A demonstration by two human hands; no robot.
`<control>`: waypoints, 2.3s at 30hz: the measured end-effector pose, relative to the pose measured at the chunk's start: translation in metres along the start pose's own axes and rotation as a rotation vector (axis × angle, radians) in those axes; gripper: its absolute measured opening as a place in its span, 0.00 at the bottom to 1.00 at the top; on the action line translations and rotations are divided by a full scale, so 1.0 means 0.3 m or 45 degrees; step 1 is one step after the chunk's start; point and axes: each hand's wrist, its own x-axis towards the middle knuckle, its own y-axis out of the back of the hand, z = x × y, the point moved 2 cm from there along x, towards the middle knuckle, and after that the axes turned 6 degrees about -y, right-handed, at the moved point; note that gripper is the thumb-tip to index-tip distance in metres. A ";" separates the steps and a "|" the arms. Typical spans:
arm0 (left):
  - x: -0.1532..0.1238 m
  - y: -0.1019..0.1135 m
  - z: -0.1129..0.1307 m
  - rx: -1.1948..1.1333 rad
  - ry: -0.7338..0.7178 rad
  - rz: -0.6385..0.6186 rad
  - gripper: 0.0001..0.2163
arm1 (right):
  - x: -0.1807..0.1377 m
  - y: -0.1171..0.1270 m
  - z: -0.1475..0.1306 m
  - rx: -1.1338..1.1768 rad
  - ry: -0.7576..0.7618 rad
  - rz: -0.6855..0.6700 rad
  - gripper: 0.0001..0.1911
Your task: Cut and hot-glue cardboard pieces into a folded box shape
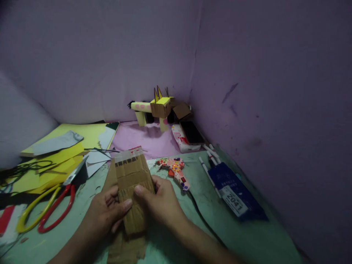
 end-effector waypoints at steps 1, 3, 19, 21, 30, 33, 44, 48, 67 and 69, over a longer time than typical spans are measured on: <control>-0.002 0.003 -0.004 -0.029 -0.016 -0.019 0.19 | 0.007 -0.005 0.007 0.016 -0.002 0.008 0.18; -0.008 0.006 -0.005 -0.032 -0.029 -0.025 0.19 | 0.010 -0.008 0.031 0.082 -0.021 -0.005 0.19; -0.010 -0.009 0.003 -0.170 0.073 -0.036 0.21 | -0.020 0.007 0.040 0.296 -0.088 -0.167 0.15; -0.011 -0.008 0.000 -0.195 0.057 -0.048 0.20 | -0.020 0.008 0.042 0.304 -0.113 -0.166 0.15; -0.009 -0.004 -0.005 -0.166 0.089 -0.049 0.20 | -0.023 0.000 0.021 0.186 -0.097 -0.149 0.12; -0.010 -0.005 -0.006 -0.118 0.109 -0.066 0.21 | -0.026 -0.004 0.023 0.176 -0.128 -0.173 0.12; -0.009 -0.003 0.006 -0.234 0.131 -0.166 0.12 | -0.025 -0.001 0.048 0.223 -0.097 -0.240 0.14; -0.006 -0.006 0.008 -0.262 0.140 -0.120 0.09 | -0.028 -0.006 0.043 0.234 -0.100 -0.182 0.12; -0.020 -0.016 0.061 0.218 -0.403 -0.017 0.09 | -0.032 0.035 0.029 0.395 -0.580 -0.585 0.22; -0.021 -0.015 0.064 0.370 -0.462 -0.071 0.11 | -0.031 0.034 0.035 0.360 -0.603 -0.597 0.21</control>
